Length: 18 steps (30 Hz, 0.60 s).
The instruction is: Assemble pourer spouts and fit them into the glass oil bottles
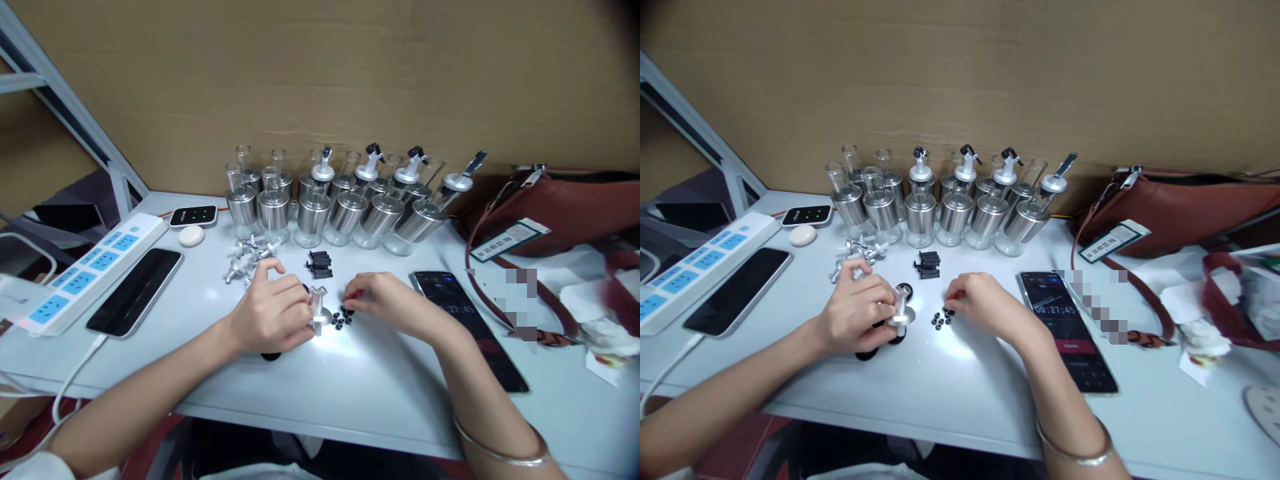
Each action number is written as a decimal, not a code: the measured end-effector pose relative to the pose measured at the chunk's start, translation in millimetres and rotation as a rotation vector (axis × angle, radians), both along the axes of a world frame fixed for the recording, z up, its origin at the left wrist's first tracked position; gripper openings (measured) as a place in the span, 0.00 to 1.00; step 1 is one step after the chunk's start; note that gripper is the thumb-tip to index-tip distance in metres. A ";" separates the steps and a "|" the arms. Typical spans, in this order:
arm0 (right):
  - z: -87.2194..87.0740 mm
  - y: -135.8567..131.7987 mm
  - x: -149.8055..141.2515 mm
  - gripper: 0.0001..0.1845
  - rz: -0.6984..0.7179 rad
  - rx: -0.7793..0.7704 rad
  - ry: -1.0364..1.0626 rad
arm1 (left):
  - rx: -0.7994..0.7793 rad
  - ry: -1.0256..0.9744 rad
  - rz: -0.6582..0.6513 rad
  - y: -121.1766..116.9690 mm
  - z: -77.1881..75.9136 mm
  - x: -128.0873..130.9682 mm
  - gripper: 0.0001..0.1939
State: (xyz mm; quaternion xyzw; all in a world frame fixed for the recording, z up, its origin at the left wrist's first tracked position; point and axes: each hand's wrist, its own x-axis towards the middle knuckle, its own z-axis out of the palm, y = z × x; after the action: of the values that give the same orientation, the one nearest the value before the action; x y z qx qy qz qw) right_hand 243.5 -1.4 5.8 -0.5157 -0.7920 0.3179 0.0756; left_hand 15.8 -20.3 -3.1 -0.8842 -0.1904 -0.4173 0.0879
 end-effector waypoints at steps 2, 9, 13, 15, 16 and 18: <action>-1.4 -0.8 -2.9 0.07 -0.020 -0.021 -0.006 | 0.024 0.009 0.000 0.5 -0.3 -0.5 0.07; -6.1 -1.7 -9.3 0.08 -0.006 0.065 0.012 | 0.029 0.030 0.001 0.9 -0.7 -0.8 0.06; -4.8 -3.9 -14.5 0.11 0.053 0.155 -0.016 | 0.031 0.037 0.001 0.6 0.5 -0.9 0.07; -4.2 -5.1 -16.7 0.12 0.072 0.193 -0.043 | 0.031 0.036 0.001 0.7 0.6 -1.0 0.07; -4.1 -5.5 -17.4 0.13 0.077 0.203 -0.050 | 0.029 0.037 0.002 0.8 0.6 -1.0 0.06; -4.1 -6.1 -17.7 0.12 0.085 0.211 -0.056 | 0.028 0.038 0.006 0.9 0.5 -1.2 0.06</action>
State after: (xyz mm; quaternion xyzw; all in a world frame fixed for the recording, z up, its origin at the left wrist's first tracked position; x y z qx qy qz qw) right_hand 225.8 -7.4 1.6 -0.4797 -0.8439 0.2212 0.0938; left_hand 14.5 -19.4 -2.7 -0.8901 -0.1853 -0.4030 0.1051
